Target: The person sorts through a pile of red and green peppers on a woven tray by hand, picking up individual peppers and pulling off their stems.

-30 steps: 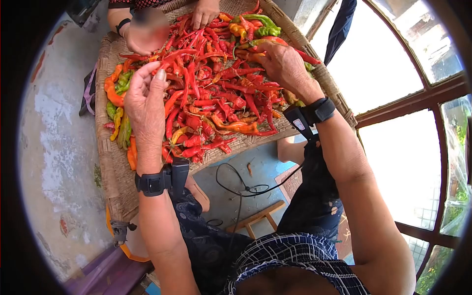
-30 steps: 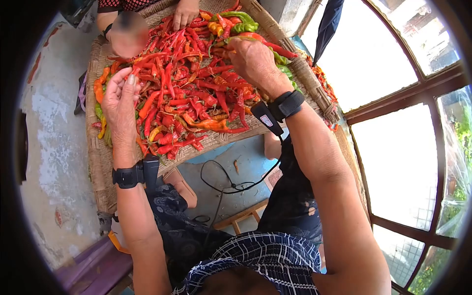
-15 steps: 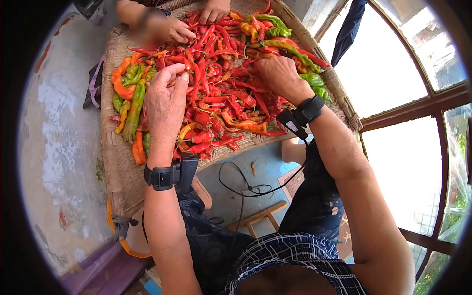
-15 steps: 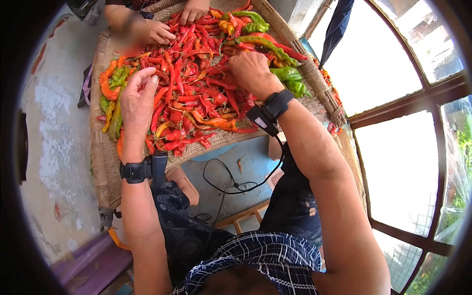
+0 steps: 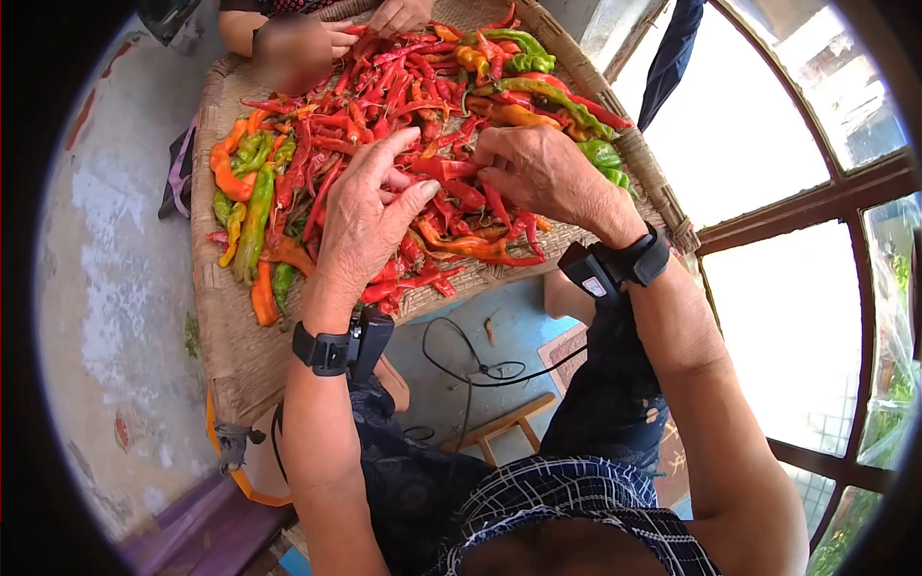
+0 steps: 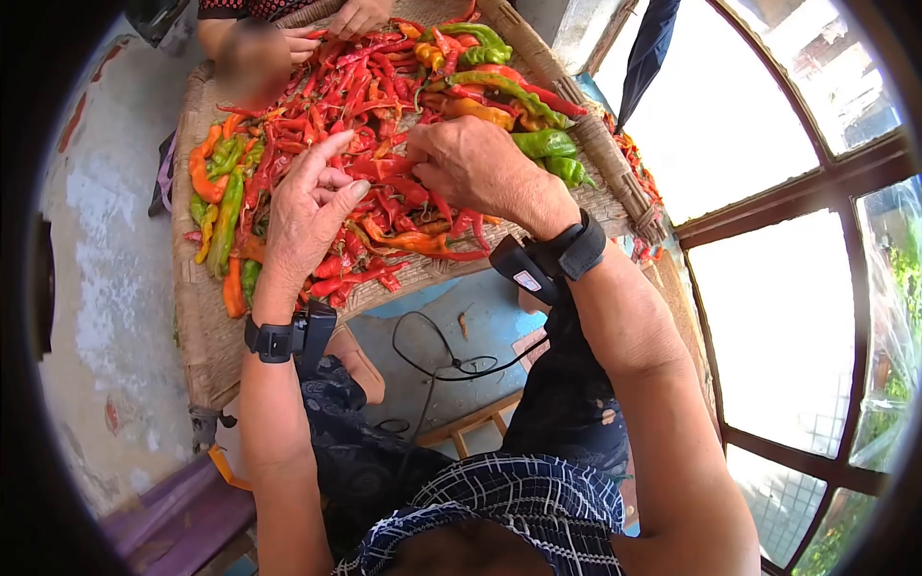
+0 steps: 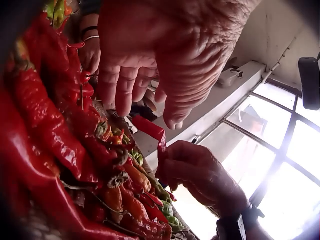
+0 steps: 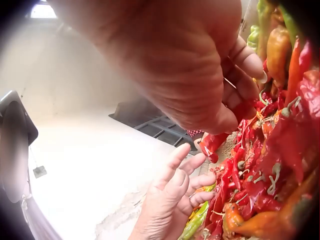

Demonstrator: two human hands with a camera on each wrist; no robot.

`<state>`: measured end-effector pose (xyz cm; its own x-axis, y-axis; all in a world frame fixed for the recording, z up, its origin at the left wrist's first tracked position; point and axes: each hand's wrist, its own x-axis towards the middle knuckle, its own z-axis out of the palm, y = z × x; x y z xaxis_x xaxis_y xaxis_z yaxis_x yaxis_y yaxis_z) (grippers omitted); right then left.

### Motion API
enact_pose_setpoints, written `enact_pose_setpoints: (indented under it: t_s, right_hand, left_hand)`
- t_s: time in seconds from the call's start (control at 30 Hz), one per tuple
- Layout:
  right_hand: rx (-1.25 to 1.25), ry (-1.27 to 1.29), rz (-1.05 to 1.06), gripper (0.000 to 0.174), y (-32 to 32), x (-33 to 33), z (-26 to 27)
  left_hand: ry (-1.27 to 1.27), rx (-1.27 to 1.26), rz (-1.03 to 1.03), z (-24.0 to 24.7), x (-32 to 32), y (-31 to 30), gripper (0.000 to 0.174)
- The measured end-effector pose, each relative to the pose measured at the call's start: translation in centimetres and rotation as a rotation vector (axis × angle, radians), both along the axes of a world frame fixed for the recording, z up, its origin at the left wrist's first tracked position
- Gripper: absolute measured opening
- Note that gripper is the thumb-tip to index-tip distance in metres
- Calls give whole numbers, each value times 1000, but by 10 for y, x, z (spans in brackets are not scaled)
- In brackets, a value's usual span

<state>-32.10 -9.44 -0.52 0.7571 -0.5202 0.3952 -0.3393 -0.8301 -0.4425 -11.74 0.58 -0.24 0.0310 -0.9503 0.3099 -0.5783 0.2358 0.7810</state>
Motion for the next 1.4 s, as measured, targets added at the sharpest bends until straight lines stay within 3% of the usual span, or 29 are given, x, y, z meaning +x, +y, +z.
enact_pose_setpoints:
  t_s: [0.17, 0.27, 0.33, 0.43, 0.5, 0.6, 0.67, 0.77, 0.8, 0.83, 0.87, 1.0, 1.07, 1.1, 1.23, 1.3, 1.33, 1.4]
  right_hand:
    - [81, -10, 49, 16, 4, 3, 2]
    - [49, -187, -97, 16, -7, 4, 1]
    - [75, -150, -168, 19, -15, -1, -5]
    - [16, 320, -219, 21, -16, -3, -14]
    - [9, 367, -199, 19, -15, -1, -16]
    - [-17, 461, -192, 16, -15, 5, -16]
    - [-34, 508, -211, 17, -17, 8, -17]
    - [-130, 469, -229, 14, -20, 11, -17]
    - [-106, 307, -241, 12, -18, 10, -14]
    - [-82, 145, -252, 9, -16, 9, -12]
    - [-83, 145, -251, 9, -15, 8, -12]
    - [34, 40, -60, 10, -8, 9, -10]
    - [103, -12, 17, 10, -4, 11, -6]
    - [152, 7, 47, 11, -2, 12, -2]
    - [221, -66, 66, 13, -6, 12, -3]
    - [244, -152, 45, 14, -12, 10, -4]
    - [139, -207, -39, 16, -20, 9, -6]
    - [34, -262, -122, 18, -28, 5, -11]
  left_hand:
    - [-98, -5, -38, -10, -3, -2, 12]
    - [-85, -28, 97, -10, 4, -4, 13]
    - [41, -8, 218, -5, 15, -6, 18]
    - [249, -60, 350, -10, 38, -12, 27]
    - [256, -165, 474, -12, 48, -14, 38]
    - [234, -116, 444, -12, 51, -10, 44]
    - [188, -110, 407, -12, 49, -10, 38]
    - [162, -33, 270, -15, 39, -11, 28]
    - [127, -61, 242, -13, 33, -12, 29]
    - [-14, -65, 220, -10, 28, -9, 30]
    - [-155, -68, 196, -7, 22, -6, 32]
    - [-205, -200, 146, -9, 0, -2, 36]
    - [-119, -56, 21, -9, -4, -1, 37]
    - [-165, -66, -43, -12, -2, -3, 29]
    - [-220, -44, -34, -13, -1, -3, 20]
    - [-242, -112, 131, -9, 1, -3, 15]
    - [-239, -180, 190, -11, 8, -6, 13]
    - [-124, -74, 337, -9, 27, -8, 20]
